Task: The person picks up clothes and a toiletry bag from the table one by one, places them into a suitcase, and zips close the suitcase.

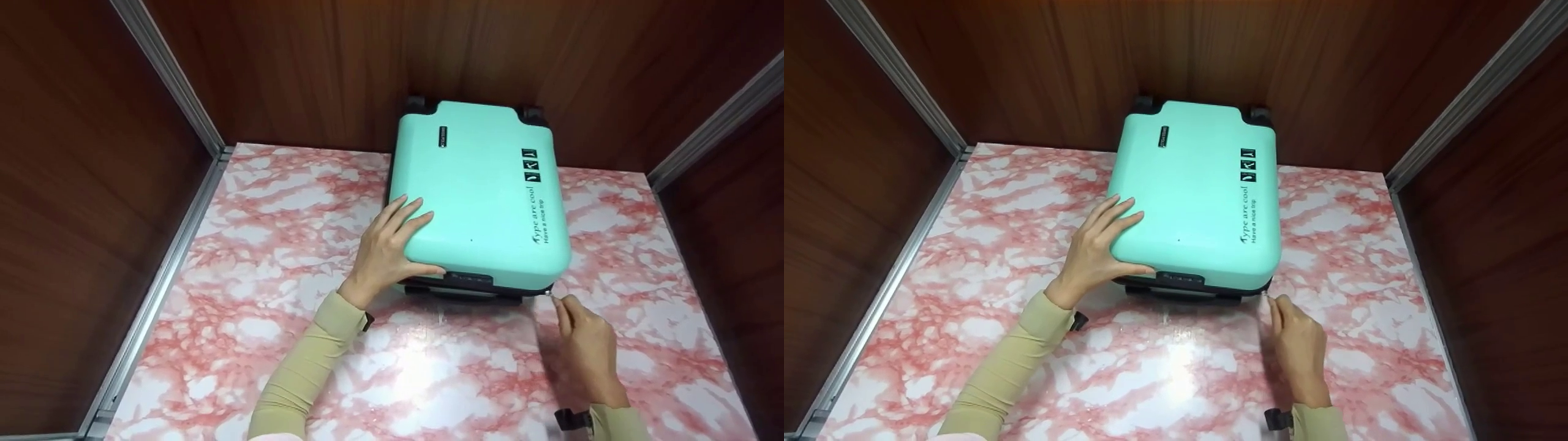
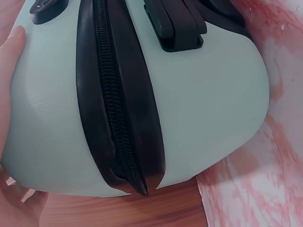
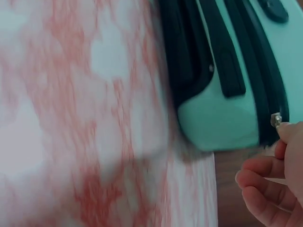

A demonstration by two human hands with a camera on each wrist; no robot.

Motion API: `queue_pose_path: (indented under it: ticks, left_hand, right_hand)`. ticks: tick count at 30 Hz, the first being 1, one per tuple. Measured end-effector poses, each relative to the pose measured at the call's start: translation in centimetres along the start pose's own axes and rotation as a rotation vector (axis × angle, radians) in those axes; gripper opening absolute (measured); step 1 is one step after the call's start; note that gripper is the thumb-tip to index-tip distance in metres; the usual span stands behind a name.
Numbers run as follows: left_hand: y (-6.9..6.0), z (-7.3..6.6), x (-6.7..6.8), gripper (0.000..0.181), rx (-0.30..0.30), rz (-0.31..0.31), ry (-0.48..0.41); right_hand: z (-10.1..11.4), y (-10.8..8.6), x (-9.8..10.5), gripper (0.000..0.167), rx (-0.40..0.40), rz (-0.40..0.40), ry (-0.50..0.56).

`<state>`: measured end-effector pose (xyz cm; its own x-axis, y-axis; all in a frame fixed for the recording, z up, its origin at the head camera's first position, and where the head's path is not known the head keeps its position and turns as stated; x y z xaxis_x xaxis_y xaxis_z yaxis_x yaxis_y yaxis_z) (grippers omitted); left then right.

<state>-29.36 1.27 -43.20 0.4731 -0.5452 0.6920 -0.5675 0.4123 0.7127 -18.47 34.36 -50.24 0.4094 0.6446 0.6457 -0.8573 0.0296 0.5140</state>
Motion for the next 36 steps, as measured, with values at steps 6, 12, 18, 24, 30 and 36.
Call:
queue_pose_path:
  ticks: [6, 12, 18, 24, 30, 36]
  left_hand:
    - [0.1, 0.2, 0.0, 0.096, -0.001, 0.002, -0.017]
    - [0.4, 0.5, 0.2, 0.095, 0.002, -0.016, -0.041]
    - [0.1, 0.4, 0.2, 0.093, 0.007, -0.016, -0.070]
    - [0.2, 0.1, -0.1, 0.090, 0.007, 0.000, -0.091]
    - [0.1, 0.1, -0.1, 0.089, 0.008, -0.006, -0.113]
    - [0.0, 0.3, 0.0, 0.090, 0.010, -0.009, -0.107]
  right_hand:
    - [-1.1, 1.2, 0.5, 0.028, 0.076, -0.048, -0.060]
    - [-2.0, 2.5, 0.5, 0.026, 0.116, -0.067, -0.075]
    - [-3.0, 3.8, 0.3, 0.026, 0.100, -0.063, -0.088]
    - [-4.2, 5.7, -0.1, 0.025, 0.065, -0.055, -0.093]
    - [-5.5, 6.9, -0.4, 0.025, -0.001, -0.033, -0.076]
    - [-7.4, 6.9, -0.9, 0.023, -0.172, 0.041, -0.004]
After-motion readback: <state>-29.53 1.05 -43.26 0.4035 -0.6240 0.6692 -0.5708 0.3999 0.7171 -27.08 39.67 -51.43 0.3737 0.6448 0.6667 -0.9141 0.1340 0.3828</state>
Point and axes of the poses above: each hand's wrist, its own y-axis towards the middle knuckle, its own x-axis out of the back of the hand, z = x × y, the point moved 9 cm from there along y, towards the middle knuckle, and after that the axes turned 15 degrees about y, right-handed, at the moved point
